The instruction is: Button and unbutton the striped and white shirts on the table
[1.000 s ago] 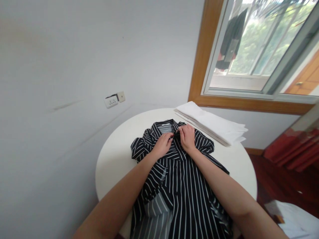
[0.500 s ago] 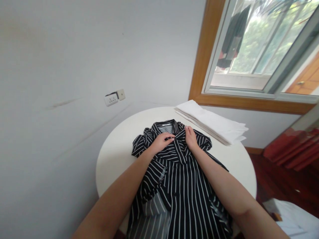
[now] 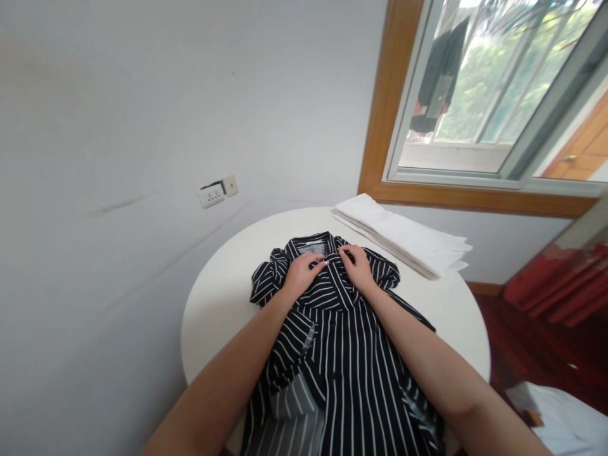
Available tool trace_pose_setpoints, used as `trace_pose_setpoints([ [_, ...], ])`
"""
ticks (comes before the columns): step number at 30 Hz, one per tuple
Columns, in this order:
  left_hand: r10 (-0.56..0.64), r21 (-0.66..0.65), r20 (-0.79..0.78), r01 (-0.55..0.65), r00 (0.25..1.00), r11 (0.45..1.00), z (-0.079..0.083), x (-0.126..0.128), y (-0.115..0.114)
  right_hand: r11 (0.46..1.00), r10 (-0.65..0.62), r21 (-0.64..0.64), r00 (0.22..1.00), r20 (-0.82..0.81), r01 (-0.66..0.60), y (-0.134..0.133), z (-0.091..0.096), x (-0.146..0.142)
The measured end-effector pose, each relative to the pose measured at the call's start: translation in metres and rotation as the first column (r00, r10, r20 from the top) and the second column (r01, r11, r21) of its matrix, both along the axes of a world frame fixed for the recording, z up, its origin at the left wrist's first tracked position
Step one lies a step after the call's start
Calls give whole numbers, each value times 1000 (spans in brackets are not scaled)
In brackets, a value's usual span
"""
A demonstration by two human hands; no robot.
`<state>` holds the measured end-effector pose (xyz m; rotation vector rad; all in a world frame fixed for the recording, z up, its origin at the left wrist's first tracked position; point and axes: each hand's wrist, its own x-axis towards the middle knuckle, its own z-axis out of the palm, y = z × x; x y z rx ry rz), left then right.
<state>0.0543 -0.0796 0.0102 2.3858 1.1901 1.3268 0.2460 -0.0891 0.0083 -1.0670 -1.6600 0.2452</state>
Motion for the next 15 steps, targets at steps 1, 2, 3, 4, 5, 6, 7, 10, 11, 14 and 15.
trace_pose_setpoints([
  [1, 20, -2, 15, -20, 1000, 1000, -1, -1, 1, 999, -4, 49, 997, 76, 0, -3, 2, -2],
  [2, 34, -6, 32, -33, 999, 999, -1, -2, 2, 996, -2, 91, 988, 152, -12, -7, 4, -4],
  [3, 41, -12, 49, -41, 998, 999, -1, -2, 3, 992, 14, 117, 975, 221, -41, -9, 5, -5],
  [4, 43, -19, 62, -42, 997, 999, -2, -3, 4, 989, 45, 124, 958, 284, -83, -11, 6, -7],
  [5, 40, -28, 72, -38, 997, 999, -2, -3, 4, 984, 82, 120, 938, 336, -129, -12, 6, -8],
  [6, 35, -40, 79, -32, 996, 999, -2, -3, 5, 980, 117, 106, 920, 375, -168, -13, 5, -9],
  [7, 32, -57, 85, -27, 996, 998, -2, -3, 5, 976, 147, 90, 905, 400, -198, -13, 4, -10],
  [10, 26, -136, 106, -11, 994, 991, -2, -2, 6, 971, 183, 65, 894, 409, -229, -12, 3, -12],
  [11, 17, -166, 109, 1, 994, 986, -2, -3, 6, 970, 188, 64, 896, 403, -233, -12, 3, -13],
  [14, -42, -231, 80, 59, 996, 971, -2, -5, 8, 964, 221, 52, 896, 385, -260, -12, 3, -13],
  [15, -61, -244, 64, 75, 996, 967, -2, -6, 8, 960, 243, 41, 893, 378, -278, -12, 2, -13],
])
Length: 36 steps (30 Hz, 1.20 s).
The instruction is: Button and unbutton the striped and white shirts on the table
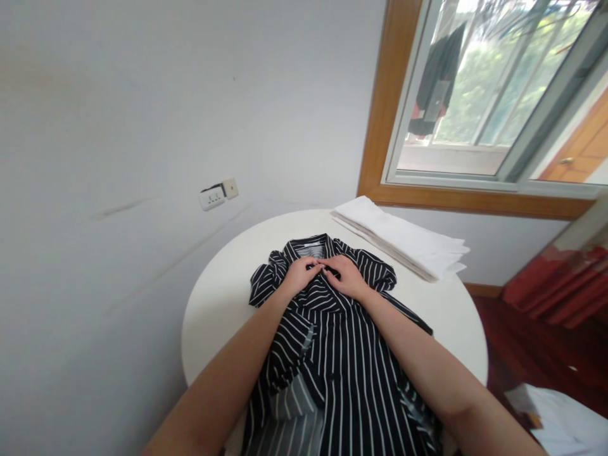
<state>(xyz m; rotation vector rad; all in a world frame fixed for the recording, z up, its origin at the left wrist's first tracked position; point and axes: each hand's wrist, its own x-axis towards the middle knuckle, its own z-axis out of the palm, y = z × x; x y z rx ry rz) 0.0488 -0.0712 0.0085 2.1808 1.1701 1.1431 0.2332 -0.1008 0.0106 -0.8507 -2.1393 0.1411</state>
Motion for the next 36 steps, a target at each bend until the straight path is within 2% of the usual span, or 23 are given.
trace_pose_setpoints([
  [3, -34, -16, -46, 33, 998, 999, 2, -2, 0, 997, 50, -53, 998, -38, -52, 2, -2, 1],
  [10, -161, -72, -123, 153, 979, 986, 8, -4, -4, 971, 38, -228, 984, -171, -77, 0, -2, -1],
  [14, -236, -128, -98, 223, 967, 966, 9, -9, -3, 962, 34, -259, 978, -205, -87, 0, -2, 0],
  [17, -226, -124, -104, 213, 968, 969, 9, -9, -2, 961, 33, -261, 974, -223, -93, 3, -4, -1],
  [21, -122, -46, -96, 118, 988, 992, 5, -4, -2, 980, -29, -200, 970, -240, -20, 7, -6, -3],
  [25, 82, 19, -7, -81, 997, 996, 3, -2, 0, 991, -71, -131, 956, -284, 34, 9, -5, -2],
  [28, 215, 92, 49, -219, 975, 971, 4, -5, 0, 981, -175, -138, 941, -291, 139, 11, -3, 5],
  [32, 326, 216, 18, -322, 945, 922, 7, -12, 0, 931, -365, -103, 893, -263, 350, 13, -2, 14],
  [36, 431, 275, -12, -411, 902, 869, 10, -17, 0, 885, -459, -60, 844, -279, 461, 15, 0, 19],
])
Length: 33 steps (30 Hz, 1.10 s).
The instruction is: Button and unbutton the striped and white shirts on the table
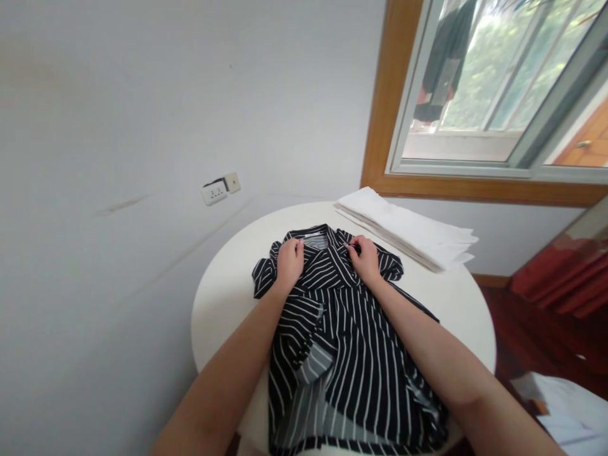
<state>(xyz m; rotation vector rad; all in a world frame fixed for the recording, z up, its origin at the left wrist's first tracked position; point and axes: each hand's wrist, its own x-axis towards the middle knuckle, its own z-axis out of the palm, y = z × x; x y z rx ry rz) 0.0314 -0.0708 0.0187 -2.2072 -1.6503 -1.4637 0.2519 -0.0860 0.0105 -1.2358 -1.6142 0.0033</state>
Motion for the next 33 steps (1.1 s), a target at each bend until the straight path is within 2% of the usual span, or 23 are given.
trace_pose_setpoints([
  [7, 41, 141, 31, -45, 999, 989, 14, 0, -9, 992, -82, 94, 996, -37, 85, -4, 17, -1],
  [10, 47, 155, -64, -36, 997, 987, 21, 5, -20, 993, -32, 111, 999, -17, 34, -7, 19, -4],
  [12, 32, 156, -157, -7, 987, 988, 24, 11, -28, 995, 30, 93, 998, 51, -34, -8, 16, -7],
  [14, -69, 142, -269, 110, 961, 984, 25, 19, -36, 994, 78, 69, 988, 134, -87, -9, 11, -9],
  [17, -274, 30, -418, 314, 866, 949, 23, 31, -44, 994, 82, 61, 979, 189, -96, -7, 4, -10],
  [20, -341, -67, -460, 350, 820, 934, 19, 37, -46, 997, 46, 59, 984, 169, -57, -3, 1, -7],
  [23, -371, -85, -448, 374, 813, 924, 21, 37, -46, 1000, -2, 31, 994, 108, -2, 1, 0, -3],
  [26, -512, -123, -376, 506, 772, 854, 27, 34, -48, 999, -35, 7, 999, 8, 34, 4, -1, 0],
  [29, -686, -263, -220, 635, 693, 726, 30, 33, -52, 1000, -19, 3, 998, -55, 19, 5, -2, 1],
  [33, -755, -448, 43, 688, 654, 571, 33, 30, -53, 1000, -5, -5, 997, -82, 4, 4, -2, 1],
])
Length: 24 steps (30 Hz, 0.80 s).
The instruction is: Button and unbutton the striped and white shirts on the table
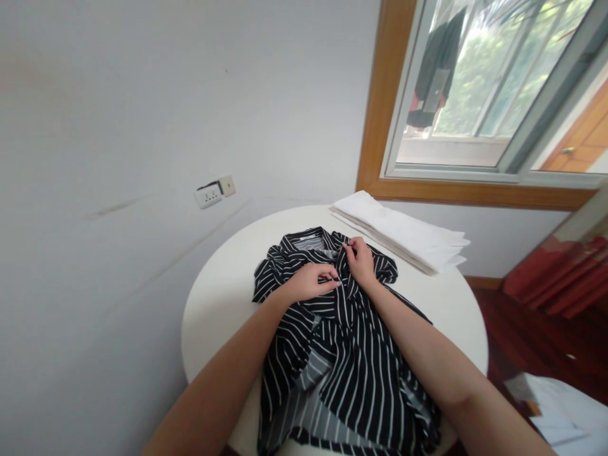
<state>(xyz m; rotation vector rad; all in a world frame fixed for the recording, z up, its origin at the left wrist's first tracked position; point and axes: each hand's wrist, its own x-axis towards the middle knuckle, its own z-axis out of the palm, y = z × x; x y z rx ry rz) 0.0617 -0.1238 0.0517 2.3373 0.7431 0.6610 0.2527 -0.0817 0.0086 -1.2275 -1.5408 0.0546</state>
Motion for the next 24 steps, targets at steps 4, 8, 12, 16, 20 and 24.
trace_pose_setpoints([
  [4, -62, -271, -25, 52, 998, 961, 3, -3, 3, 1000, 9, 4, 1000, -28, -9, 0, 4, -1],
  [8, 38, -357, -53, -54, 998, 932, 1, 0, 3, 998, 51, 43, 997, -51, -49, -3, 13, -6],
  [12, 326, 120, 188, -351, 927, 929, -6, 6, 7, 996, 74, 59, 997, -33, -72, -10, 19, -15],
  [16, 300, 263, 280, -374, 912, 889, -22, 9, 18, 994, 84, 73, 996, -13, -83, -13, 19, -20],
  [20, 206, 47, 243, -224, 948, 974, -41, 7, 30, 993, 98, 63, 995, -19, -97, -13, 16, -21],
  [24, 188, -39, 228, -184, 955, 982, -48, 2, 38, 996, 94, 21, 993, -69, -92, -10, 9, -15],
])
